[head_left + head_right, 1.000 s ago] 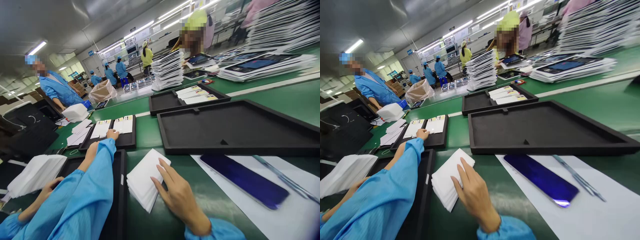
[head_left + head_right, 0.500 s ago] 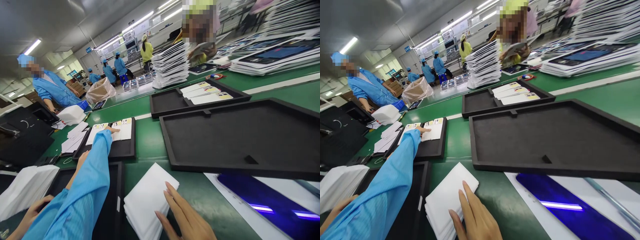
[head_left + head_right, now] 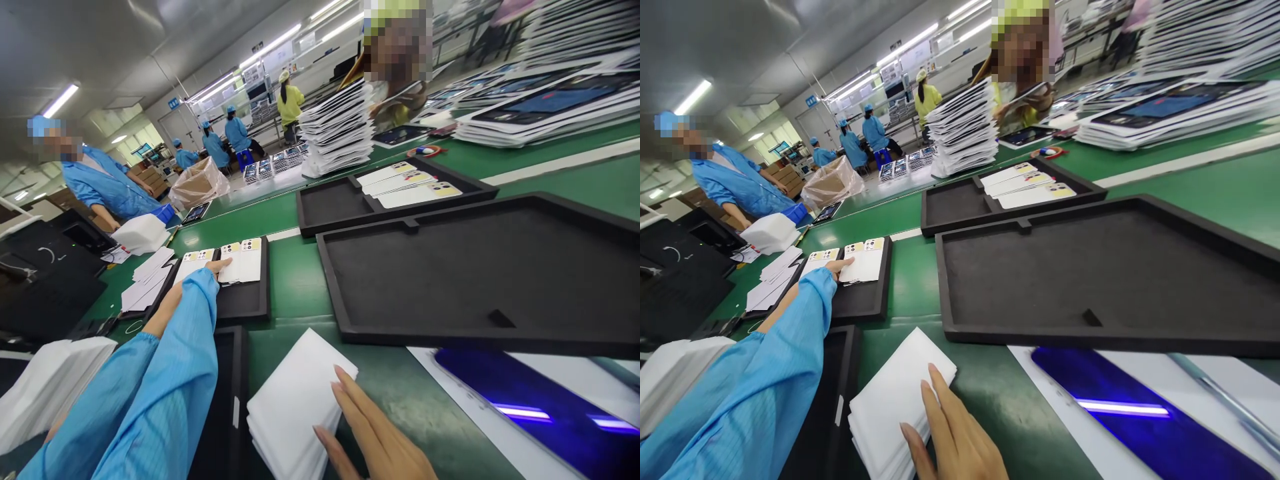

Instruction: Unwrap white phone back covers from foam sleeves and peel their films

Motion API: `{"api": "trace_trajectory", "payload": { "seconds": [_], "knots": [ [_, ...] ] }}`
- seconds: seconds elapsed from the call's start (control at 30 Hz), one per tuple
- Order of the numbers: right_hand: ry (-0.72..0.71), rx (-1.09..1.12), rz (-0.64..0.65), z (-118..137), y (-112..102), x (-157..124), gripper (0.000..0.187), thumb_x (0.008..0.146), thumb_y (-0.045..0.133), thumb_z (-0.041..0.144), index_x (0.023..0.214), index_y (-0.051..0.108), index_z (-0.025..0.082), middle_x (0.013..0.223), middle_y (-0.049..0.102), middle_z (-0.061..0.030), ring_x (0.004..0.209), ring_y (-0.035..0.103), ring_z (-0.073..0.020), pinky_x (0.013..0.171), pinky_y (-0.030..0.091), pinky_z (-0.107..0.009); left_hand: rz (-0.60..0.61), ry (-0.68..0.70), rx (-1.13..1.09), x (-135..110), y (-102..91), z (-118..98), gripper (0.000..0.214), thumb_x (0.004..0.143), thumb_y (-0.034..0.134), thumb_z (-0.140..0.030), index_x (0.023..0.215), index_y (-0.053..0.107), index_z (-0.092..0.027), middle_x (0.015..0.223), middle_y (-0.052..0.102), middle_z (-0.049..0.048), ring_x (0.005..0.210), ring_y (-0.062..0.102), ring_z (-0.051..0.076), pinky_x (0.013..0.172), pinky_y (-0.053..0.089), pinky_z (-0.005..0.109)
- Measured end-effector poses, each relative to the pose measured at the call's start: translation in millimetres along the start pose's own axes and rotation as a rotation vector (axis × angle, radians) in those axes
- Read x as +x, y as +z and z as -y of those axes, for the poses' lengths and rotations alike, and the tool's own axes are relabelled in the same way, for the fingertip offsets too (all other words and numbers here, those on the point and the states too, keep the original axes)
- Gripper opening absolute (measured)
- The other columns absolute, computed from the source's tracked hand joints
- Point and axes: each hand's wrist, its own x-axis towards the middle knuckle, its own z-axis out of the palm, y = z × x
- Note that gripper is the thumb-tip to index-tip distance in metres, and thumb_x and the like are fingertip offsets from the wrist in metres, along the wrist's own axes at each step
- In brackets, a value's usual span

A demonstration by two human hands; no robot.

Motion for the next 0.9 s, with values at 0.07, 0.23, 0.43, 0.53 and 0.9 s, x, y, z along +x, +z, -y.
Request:
{"api": "trace_trajectory", "payload": {
  "seconds": [0.07,0.23,0.43,0.53,0.9],
  "knots": [
    [-0.005,-0.011,0.000,0.0,-0.1,1.6,0.069,0.092,0.056,0.027,0.151,0.023,0.010,0.131,0.055,-0.0238,0.103,0.067,-0.0306,0.070,0.063,-0.035,0.015,-0.033,-0.007,1.6,-0.9,1.0,0.039,0.089,0.060,-0.037,0.119,0.056,-0.012,0.117,0.059,0.0119,0.102,0.060,0.021,0.086,0.054,0.040],
    [-0.035,-0.046,-0.038,-0.3,0.0,2.5,0.056,0.093,0.054,0.026,0.142,0.038,0.005,0.125,0.059,-0.0255,0.100,0.068,-0.0290,0.069,0.063,-0.032,-0.002,-0.049,-0.001,9.1,1.2,-4.0,0.037,0.089,0.060,-0.036,0.117,0.057,-0.011,0.114,0.060,0.0112,0.099,0.061,0.020,0.084,0.055,0.039],
    [-0.026,-0.077,0.004,1.3,-1.6,0.7,0.039,0.094,0.053,0.022,0.126,0.050,0.001,0.126,0.058,-0.0266,0.100,0.068,-0.0253,0.072,0.061,-0.027,-0.100,-0.009,0.062,13.7,9.5,-12.9,0.038,0.088,0.061,-0.035,0.119,0.056,-0.014,0.122,0.057,0.0111,0.109,0.058,0.023,0.091,0.052,0.044],
    [-0.036,-0.070,0.010,1.6,-1.5,0.5,0.038,0.095,0.053,0.022,0.126,0.050,0.001,0.126,0.058,-0.0276,0.099,0.068,-0.0240,0.072,0.061,-0.026,-0.085,0.031,0.057,5.0,0.4,-11.9,0.038,0.089,0.060,-0.037,0.118,0.056,-0.014,0.120,0.058,0.0103,0.106,0.059,0.023,0.089,0.052,0.042],
    [-0.031,-0.079,-0.009,1.5,-1.5,3.8,0.038,0.094,0.054,0.022,0.125,0.050,0.000,0.125,0.058,-0.0277,0.103,0.067,-0.0252,0.076,0.061,-0.027,0.126,0.329,-0.089,-45.6,-91.8,-23.9,0.036,0.083,0.062,-0.042,0.102,0.067,-0.012,0.085,0.070,0.0115,0.094,0.063,0.028,0.086,0.051,0.040]
  ]
}}
